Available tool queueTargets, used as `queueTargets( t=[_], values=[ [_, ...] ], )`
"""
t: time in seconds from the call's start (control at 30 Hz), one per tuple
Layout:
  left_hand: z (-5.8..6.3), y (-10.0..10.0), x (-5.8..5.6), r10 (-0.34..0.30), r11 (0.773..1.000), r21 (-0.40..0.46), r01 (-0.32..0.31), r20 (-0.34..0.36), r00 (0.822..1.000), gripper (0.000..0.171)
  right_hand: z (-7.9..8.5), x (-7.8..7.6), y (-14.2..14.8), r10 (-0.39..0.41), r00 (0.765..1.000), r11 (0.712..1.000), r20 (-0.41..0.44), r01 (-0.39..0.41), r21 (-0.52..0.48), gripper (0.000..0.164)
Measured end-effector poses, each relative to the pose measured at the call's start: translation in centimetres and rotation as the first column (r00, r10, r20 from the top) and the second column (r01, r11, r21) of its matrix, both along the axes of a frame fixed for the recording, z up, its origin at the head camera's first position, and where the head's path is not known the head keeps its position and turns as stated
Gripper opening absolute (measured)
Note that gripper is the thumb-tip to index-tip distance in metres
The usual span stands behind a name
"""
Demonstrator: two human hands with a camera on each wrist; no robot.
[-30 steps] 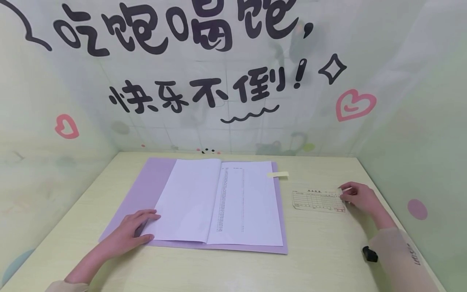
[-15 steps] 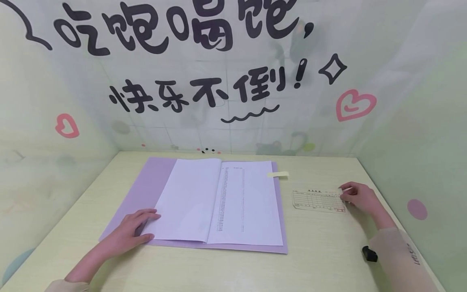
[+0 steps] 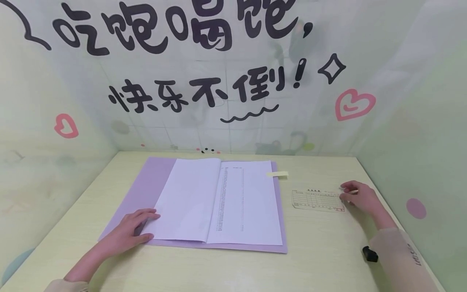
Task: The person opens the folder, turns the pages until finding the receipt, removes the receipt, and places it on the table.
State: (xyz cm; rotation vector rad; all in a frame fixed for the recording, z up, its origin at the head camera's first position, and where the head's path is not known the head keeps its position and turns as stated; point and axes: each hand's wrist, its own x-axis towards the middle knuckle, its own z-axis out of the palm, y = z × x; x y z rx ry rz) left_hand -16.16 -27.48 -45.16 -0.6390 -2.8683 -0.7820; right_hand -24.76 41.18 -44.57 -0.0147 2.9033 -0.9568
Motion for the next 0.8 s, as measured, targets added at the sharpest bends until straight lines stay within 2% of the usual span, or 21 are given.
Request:
queueTargets(
  t=[0.13,0.27,0.43,0.63,0.8],
  values=[
    [0.3,0.0,-0.1,0.002,1.0,-0.013,-0.001,0.013,1.0,0.048,0.7,0.4,-0.2,0.003,1.0,1.0,-0.013,-0.002,0.008,0.047],
    [0.8,0.0,-0.2,-0.007,0.999,-0.041,0.007,0.018,1.0,0.049,1.7,0.6,-1.1,0.027,0.997,0.999,-0.074,-0.025,0.029,0.045],
    [1.5,-0.3,-0.6,-0.04,0.995,-0.097,0.038,-0.014,0.999,0.051,3.1,0.9,-2.8,0.066,0.987,0.997,-0.144,-0.057,0.06,0.043],
    [2.5,-0.4,-1.2,-0.077,0.984,-0.163,0.064,-0.072,0.994,0.037,4.3,1.2,-4.8,0.084,0.973,0.993,-0.216,-0.065,0.097,0.04],
    [3.2,-0.1,-1.6,-0.054,0.969,-0.244,0.036,-0.068,0.996,0.026,5.0,1.6,-6.4,0.093,0.954,0.992,-0.285,-0.066,0.103,0.037]
  ],
)
